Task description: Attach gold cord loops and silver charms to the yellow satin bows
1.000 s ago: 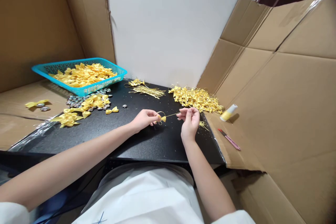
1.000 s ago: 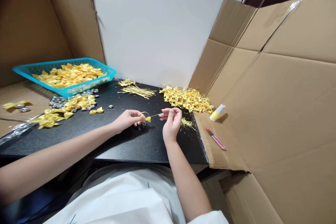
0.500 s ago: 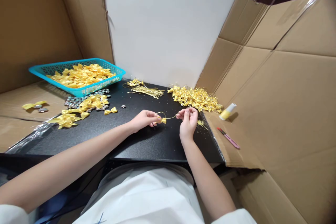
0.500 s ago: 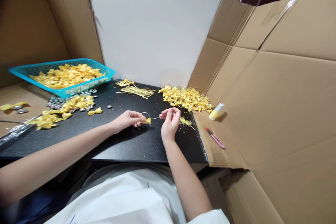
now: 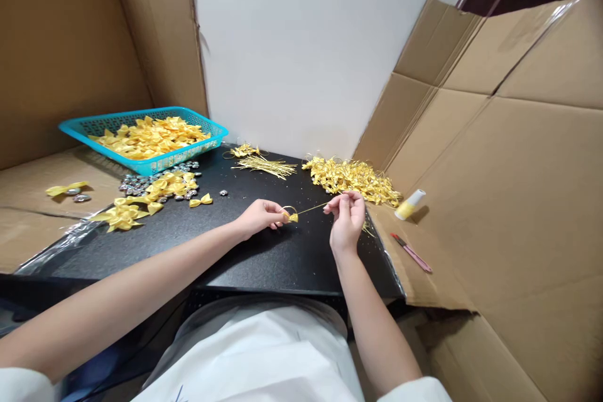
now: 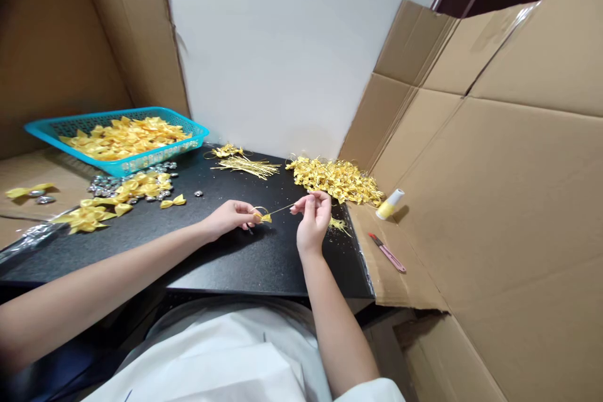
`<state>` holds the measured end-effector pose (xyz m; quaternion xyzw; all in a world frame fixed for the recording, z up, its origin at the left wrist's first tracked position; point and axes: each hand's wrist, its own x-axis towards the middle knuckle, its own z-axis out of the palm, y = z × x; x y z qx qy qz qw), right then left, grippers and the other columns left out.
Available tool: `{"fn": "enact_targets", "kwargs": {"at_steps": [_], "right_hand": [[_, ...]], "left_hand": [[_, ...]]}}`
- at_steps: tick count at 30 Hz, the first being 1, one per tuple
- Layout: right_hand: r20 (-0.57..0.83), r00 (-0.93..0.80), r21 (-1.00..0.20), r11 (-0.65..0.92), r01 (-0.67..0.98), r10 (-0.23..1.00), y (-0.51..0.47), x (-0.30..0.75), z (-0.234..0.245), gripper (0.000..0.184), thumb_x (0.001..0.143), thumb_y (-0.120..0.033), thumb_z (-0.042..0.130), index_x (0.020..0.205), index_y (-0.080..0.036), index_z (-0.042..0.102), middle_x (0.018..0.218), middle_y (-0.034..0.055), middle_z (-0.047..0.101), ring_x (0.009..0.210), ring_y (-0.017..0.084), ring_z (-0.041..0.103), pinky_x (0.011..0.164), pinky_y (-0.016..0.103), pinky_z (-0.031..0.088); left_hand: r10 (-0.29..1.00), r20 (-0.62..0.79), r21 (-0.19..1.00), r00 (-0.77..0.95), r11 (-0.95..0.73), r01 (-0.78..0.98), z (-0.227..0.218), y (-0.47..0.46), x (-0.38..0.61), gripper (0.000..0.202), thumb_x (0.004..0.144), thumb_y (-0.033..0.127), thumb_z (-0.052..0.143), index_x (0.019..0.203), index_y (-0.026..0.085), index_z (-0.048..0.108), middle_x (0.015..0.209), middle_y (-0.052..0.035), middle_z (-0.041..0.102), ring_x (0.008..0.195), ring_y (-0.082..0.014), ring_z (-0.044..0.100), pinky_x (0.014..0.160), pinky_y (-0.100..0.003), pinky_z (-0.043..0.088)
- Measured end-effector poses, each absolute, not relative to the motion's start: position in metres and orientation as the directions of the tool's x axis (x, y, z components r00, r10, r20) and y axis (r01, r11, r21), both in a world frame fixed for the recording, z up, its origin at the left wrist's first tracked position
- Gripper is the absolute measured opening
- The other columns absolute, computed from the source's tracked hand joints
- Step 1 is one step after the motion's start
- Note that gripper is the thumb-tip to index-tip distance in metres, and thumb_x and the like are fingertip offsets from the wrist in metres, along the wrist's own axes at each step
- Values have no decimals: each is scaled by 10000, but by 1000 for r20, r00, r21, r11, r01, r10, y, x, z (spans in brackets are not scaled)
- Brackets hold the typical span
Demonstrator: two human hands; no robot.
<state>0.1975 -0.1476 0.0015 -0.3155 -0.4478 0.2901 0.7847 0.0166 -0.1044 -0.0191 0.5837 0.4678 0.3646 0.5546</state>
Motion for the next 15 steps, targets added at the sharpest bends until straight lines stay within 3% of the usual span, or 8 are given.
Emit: {"fn": "enact_targets", "kwargs": {"at_steps": [15], "right_hand": [[682, 446, -634, 772, -35, 580, -130, 224, 60, 147, 892, -344, 555, 893, -230, 463, 626, -83, 552, 517, 68, 537, 524, 209, 461]], "left_hand": [[965, -103, 985, 242, 65, 161, -25, -102, 18, 107, 553, 230, 712, 555, 159, 632, 538, 5, 645, 476, -97, 513, 532, -225, 433]]}}
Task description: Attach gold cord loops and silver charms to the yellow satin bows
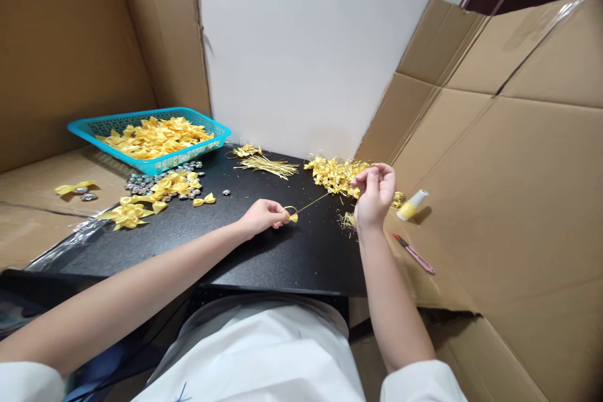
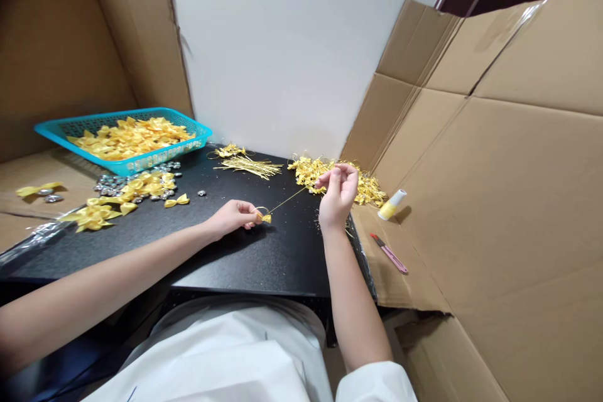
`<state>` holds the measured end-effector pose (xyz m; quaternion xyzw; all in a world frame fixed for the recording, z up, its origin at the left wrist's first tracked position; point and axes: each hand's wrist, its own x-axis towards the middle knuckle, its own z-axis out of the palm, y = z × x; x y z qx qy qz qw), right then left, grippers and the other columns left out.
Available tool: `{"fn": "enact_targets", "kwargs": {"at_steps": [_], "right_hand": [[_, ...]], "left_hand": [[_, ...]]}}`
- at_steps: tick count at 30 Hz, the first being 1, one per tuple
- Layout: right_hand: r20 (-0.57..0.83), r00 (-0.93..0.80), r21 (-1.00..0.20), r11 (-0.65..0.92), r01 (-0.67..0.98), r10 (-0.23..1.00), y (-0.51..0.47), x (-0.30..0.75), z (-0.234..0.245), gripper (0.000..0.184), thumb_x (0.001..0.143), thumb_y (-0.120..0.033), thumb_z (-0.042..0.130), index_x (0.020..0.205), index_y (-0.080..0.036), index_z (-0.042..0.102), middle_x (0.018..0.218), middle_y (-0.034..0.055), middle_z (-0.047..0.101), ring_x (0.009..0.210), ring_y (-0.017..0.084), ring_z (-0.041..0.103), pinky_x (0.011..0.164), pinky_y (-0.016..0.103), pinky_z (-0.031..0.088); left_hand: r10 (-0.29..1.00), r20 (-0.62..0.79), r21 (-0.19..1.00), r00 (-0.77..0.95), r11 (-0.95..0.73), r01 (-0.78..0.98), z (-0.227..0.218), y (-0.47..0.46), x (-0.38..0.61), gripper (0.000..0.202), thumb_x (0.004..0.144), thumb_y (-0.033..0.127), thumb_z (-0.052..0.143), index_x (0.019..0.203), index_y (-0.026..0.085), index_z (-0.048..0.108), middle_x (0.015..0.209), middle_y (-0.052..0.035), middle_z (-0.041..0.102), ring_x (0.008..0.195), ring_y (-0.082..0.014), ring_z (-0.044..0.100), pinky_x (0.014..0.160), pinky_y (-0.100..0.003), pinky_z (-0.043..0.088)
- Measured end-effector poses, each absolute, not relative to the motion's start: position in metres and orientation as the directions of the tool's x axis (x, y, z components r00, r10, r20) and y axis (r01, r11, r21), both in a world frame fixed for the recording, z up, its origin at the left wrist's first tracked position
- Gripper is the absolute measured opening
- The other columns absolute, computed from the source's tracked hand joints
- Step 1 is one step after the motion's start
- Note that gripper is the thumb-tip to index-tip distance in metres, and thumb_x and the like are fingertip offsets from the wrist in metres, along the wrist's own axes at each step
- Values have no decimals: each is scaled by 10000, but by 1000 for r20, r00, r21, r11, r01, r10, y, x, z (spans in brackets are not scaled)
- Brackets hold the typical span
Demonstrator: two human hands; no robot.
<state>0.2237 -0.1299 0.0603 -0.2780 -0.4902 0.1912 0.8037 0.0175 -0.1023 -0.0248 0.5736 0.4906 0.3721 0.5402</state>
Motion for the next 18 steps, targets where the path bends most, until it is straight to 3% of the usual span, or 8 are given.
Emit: {"fn": "enact_targets", "kwargs": {"at_steps": [10, 18], "right_hand": [[633, 487, -657, 750, -73, 602, -108, 236, 65, 184, 858, -357, 596, 863, -231, 461, 580, -97, 555, 486, 68, 532, 500, 201, 457], [596, 319, -690, 673, -266, 737, -109, 231, 59, 224, 788, -351, 673, 858, -227, 501, 631, -80, 593, 532, 69, 550, 501, 197, 462]], "left_hand": [[962, -108, 986, 251, 72, 147, -23, -105, 18, 67, 549, 184, 688, 527, 164, 628, 553, 4, 661, 472, -89, 495, 517, -213, 422], [948, -141, 985, 284, 105, 139, -18, -104, 16, 123, 577, 260, 698, 600, 140, 709, 594, -26, 681, 560, -118, 590, 573, -218, 469]]}}
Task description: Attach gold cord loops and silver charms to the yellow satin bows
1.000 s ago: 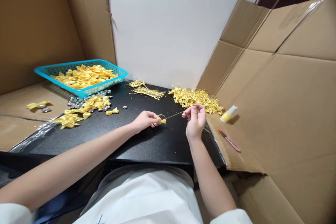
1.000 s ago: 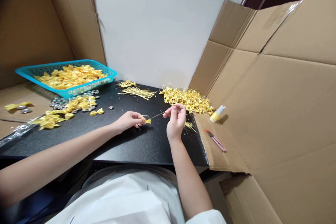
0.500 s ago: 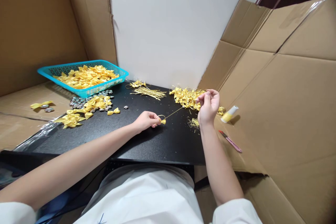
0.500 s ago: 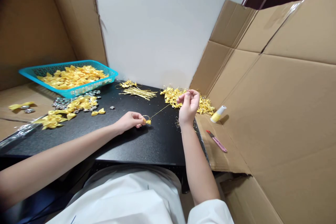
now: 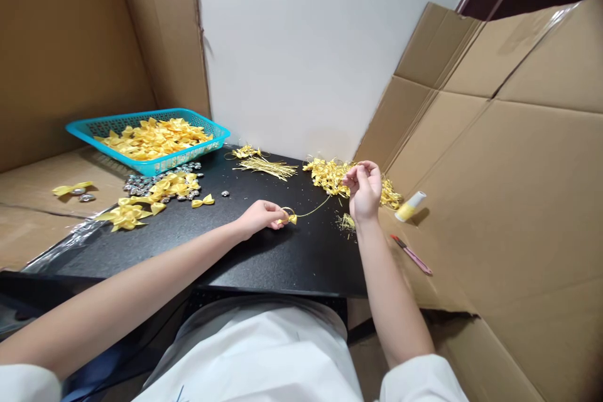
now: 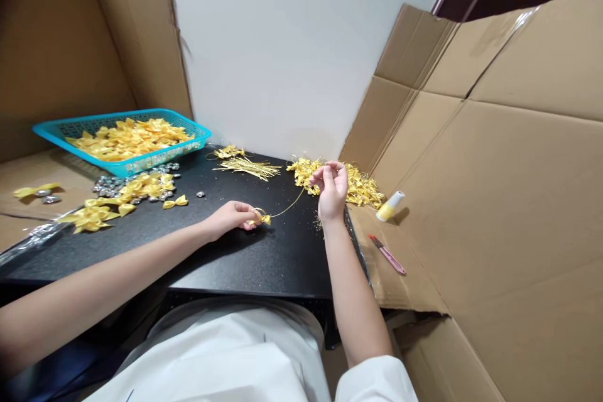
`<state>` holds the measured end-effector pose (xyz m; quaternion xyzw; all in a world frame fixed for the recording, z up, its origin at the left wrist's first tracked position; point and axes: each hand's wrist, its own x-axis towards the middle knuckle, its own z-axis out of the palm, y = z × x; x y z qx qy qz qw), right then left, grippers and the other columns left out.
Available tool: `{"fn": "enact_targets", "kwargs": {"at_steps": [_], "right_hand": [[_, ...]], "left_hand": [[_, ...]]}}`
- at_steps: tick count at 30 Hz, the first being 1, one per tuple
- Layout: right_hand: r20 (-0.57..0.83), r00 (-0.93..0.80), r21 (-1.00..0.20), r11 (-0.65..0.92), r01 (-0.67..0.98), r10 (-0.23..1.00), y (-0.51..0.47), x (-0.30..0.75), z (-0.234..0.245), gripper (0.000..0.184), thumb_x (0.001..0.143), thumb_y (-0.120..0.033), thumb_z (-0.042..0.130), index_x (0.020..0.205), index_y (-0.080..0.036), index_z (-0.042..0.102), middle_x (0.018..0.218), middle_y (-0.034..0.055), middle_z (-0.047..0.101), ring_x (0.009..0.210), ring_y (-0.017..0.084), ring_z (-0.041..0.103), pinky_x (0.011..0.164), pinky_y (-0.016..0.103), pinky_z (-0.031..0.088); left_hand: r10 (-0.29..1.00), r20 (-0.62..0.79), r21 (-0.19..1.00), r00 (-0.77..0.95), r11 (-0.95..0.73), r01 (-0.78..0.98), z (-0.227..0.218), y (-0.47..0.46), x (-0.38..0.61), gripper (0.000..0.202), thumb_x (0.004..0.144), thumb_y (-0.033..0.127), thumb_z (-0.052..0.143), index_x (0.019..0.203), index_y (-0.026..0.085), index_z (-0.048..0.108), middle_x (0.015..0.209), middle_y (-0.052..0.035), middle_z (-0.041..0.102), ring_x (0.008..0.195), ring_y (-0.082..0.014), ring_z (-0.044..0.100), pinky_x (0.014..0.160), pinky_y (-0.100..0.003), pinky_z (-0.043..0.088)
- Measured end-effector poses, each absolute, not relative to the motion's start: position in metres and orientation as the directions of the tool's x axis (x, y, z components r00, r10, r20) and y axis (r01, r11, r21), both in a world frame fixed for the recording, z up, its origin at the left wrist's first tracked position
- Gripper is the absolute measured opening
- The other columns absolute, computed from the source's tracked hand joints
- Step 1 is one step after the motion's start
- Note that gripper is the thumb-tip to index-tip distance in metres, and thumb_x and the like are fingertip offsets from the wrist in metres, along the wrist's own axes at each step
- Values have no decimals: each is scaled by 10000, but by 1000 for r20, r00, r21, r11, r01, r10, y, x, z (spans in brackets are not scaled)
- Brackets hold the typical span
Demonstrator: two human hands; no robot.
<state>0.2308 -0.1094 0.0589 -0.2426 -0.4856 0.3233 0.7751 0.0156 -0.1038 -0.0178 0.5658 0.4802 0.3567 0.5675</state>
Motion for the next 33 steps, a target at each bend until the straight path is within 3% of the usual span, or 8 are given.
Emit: {"fn": "enact_targets", "kwargs": {"at_steps": [5, 9, 14, 17, 20, 23, 30, 33], "right_hand": [[589, 272, -698, 649, -303, 761, -112, 225, 61, 214, 782, -337, 667, 859, -231, 498, 627, -79, 577, 531, 74, 543, 495, 206, 453], [644, 273, -674, 699, -240, 715, -119, 222, 71, 164, 821, -330, 616, 883, -235, 498, 628, -75, 563, 526, 70, 528, 502, 205, 440], [673, 155, -708, 691, -147, 723, -125, 215, 80, 152, 843, -357, 577, 886, -249, 479, 631, -70, 531, 537, 83, 526, 518, 226, 458], [685, 96, -715, 692, -102, 722, -126, 209, 81, 148, 858, -373, 555, 888, -258, 467, 634, -67, 518, 536, 91, 527, 531, 244, 468], [704, 98, -698, 710, -89, 704, -123, 203, 82, 116, 872, -350, 538, 885, -257, 470, 635, -62, 524, 543, 93, 530, 536, 246, 461], [709, 121, -687, 719, -101, 695, -118, 201, 82, 87, 881, -316, 533, 881, -252, 473, 634, -62, 536, 537, 85, 525, 537, 236, 454], [711, 162, -669, 729, -144, 685, -105, 202, 86, 86, 870, -296, 542, 876, -243, 475, 616, -72, 541, 526, 76, 521, 531, 221, 447], [682, 130, -708, 695, -128, 719, -98, 201, 88, 112, 856, -322, 548, 872, -244, 468, 600, -78, 533, 513, 79, 520, 516, 225, 446]], "left_hand": [[948, -171, 977, 267, 129, 168, -17, -101, 16, 94, 548, 229, 700, 586, 144, 694, 600, -33, 691, 560, -130, 601, 558, -226, 472], [952, -188, 968, 239, 138, 211, -16, -100, 17, 60, 568, 196, 675, 545, 144, 655, 595, -33, 686, 549, -123, 592, 506, -208, 441], [945, -239, 945, 222, 174, 277, -16, -94, 18, 135, 647, 159, 671, 533, 143, 602, 547, -9, 637, 520, -110, 577, 466, -194, 415], [917, -304, 919, 258, 212, 332, -15, -84, 19, 154, 773, 206, 681, 654, 125, 622, 622, -5, 642, 556, -110, 593, 494, -203, 451], [883, -370, 888, 290, 244, 389, -15, -75, 20, 178, 903, 291, 611, 938, 118, 639, 874, -36, 667, 704, -131, 630, 623, -273, 540], [861, -412, 865, 298, 266, 425, -15, -70, 20, 269, 924, 315, 584, 1128, 141, 602, 1090, -79, 639, 888, -183, 642, 753, -359, 565], [848, -442, 838, 293, 274, 473, -12, -72, 22, 311, 923, 318, 585, 1184, 150, 582, 1167, -94, 615, 968, -211, 632, 810, -401, 558], [851, -431, 838, 299, 255, 482, -10, -71, 23, 261, 919, 325, 590, 1095, 134, 613, 1045, -74, 655, 853, -176, 649, 734, -347, 562]]}}
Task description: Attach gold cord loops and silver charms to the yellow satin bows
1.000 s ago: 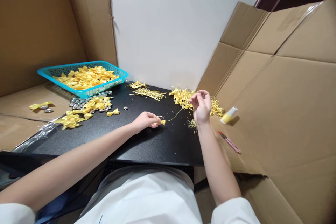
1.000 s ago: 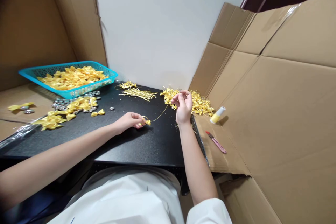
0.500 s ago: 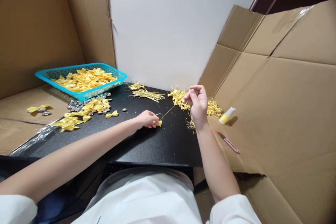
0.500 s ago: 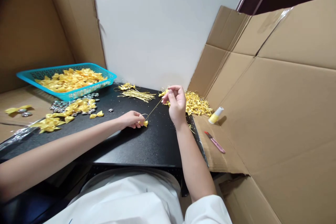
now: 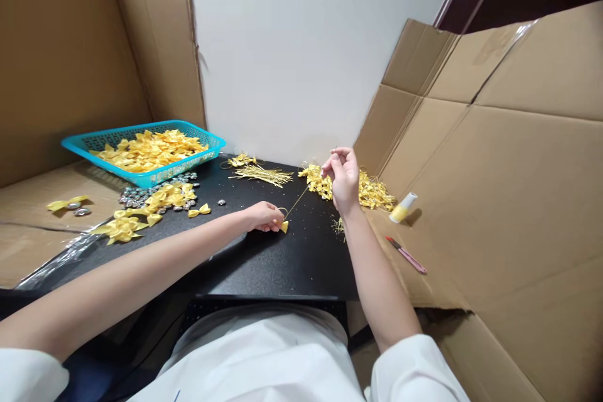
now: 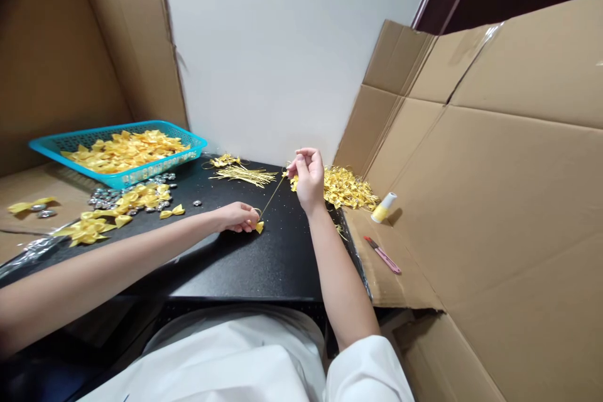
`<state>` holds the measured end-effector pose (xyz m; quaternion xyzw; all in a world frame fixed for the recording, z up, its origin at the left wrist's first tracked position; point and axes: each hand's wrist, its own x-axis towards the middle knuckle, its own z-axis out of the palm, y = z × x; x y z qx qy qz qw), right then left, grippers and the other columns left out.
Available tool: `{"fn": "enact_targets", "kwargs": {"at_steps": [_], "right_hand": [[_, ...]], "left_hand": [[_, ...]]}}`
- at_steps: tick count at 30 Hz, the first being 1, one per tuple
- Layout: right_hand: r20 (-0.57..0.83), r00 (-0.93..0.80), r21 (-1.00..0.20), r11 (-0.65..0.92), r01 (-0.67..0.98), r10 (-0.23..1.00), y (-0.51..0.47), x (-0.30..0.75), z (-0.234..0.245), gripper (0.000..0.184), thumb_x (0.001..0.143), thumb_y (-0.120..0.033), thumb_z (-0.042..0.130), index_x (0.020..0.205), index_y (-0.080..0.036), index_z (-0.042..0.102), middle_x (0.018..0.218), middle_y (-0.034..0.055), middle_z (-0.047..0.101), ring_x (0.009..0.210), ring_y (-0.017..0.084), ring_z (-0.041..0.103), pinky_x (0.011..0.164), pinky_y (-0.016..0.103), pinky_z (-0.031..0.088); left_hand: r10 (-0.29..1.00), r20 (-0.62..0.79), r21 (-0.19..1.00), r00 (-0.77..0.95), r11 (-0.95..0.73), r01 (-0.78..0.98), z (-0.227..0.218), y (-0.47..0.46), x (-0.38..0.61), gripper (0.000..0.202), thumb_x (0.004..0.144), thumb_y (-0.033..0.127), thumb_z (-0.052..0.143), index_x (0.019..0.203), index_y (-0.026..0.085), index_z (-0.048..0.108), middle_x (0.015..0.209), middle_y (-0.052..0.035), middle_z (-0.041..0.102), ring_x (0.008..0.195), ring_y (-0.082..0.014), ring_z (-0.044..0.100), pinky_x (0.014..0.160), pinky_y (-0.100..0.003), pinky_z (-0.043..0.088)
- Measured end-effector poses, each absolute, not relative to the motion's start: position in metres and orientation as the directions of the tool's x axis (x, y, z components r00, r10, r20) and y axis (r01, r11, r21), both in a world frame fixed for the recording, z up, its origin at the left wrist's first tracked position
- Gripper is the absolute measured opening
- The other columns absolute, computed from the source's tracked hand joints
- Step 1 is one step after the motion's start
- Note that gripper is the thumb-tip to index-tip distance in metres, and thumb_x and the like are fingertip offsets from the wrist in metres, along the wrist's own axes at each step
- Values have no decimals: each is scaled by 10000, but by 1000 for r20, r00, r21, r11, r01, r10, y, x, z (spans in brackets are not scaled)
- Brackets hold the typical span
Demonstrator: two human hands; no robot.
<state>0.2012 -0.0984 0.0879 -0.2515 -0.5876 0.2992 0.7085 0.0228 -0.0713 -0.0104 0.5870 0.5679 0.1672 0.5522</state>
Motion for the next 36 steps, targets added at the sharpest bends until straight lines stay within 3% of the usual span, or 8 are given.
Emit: {"fn": "enact_targets", "kwargs": {"at_steps": [4, 7, 9, 14, 18, 23, 30, 36], "right_hand": [[612, 68, -776, 615, -140, 788, -92, 201, 84, 195, 821, -380, 600, 859, -239, 470, 578, -85, 542, 485, 78, 509, 484, 222, 438], [585, 56, -793, 585, -171, 809, -90, 202, 77, 225, 790, -388, 636, 834, -228, 484, 567, -86, 547, 476, 72, 499, 467, 209, 422], [570, 47, -801, 567, -189, 820, -90, 200, 74, 225, 787, -384, 643, 825, -226, 486, 569, -85, 548, 478, 72, 497, 465, 205, 418], [543, 1, -802, 520, -293, 839, -86, 187, 75, 195, 819, -364, 615, 837, -236, 470, 602, -74, 537, 519, 85, 509, 513, 218, 455], [502, 81, -791, 495, -360, 861, -76, 180, 69, 154, 849, -328, 565, 854, -240, 438, 657, -62, 526, 576, 85, 528, 575, 218, 483], [462, 79, -836, 463, -294, 884, -62, 181, 37, 193, 842, -370, 557, 842, -241, 414, 634, -76, 503, 538, 80, 509, 533, 209, 461], [419, -136, -908, 412, -74, 898, -66, 162, -6, 224, 740, -403, 648, 750, -212, 530, 520, -75, 542, 447, 90, 473, 457, 216, 407], [501, -54, -862, 503, 59, 864, -71, 164, -11, 154, 812, -380, 577, 820, -226, 581, 729, -14, 621, 714, 152, 579, 680, 282, 476]], "left_hand": [[874, -373, 856, 312, 195, 479, -6, -66, 14, 271, 709, 374, 771, 762, 141, 644, 625, -26, 675, 487, -135, 595, 469, -230, 434], [918, -260, 885, 299, 103, 455, 4, -61, -1, 347, 558, 398, 838, 711, 162, 634, 469, 3, 607, 389, -146, 534, 424, -239, 365], [945, -129, 918, 300, -1, 398, 14, -61, -9, 387, 532, 402, 843, 772, 167, 651, 524, 7, 628, 471, -164, 573, 474, -243, 393], [879, 128, 967, 459, -212, 138, 35, -74, 5, 460, 560, 387, 834, 964, 211, 703, 1077, -58, 707, 1066, -237, 598, 846, -253, 464], [828, 150, 988, 540, -147, -50, 30, -79, 30, 338, 683, 509, 729, 708, 180, 657, 736, -47, 680, 807, -205, 633, 812, -303, 492], [893, 193, 958, 407, -82, -275, 22, -64, 24, 479, 846, 570, 506, 547, 213, 395, 472, 52, 350, 474, -117, 430, 585, -270, 470], [951, 203, 931, 232, -113, -348, 11, -51, 17, 274, 869, 424, 545, 791, 174, 624, 813, -48, 690, 834, -144, 641, 810, -267, 510], [923, 187, 977, 335, -139, -163, 1, -59, 20, 297, 675, 411, 752, 749, 126, 710, 776, -61, 729, 857, -200, 670, 878, -315, 504]]}}
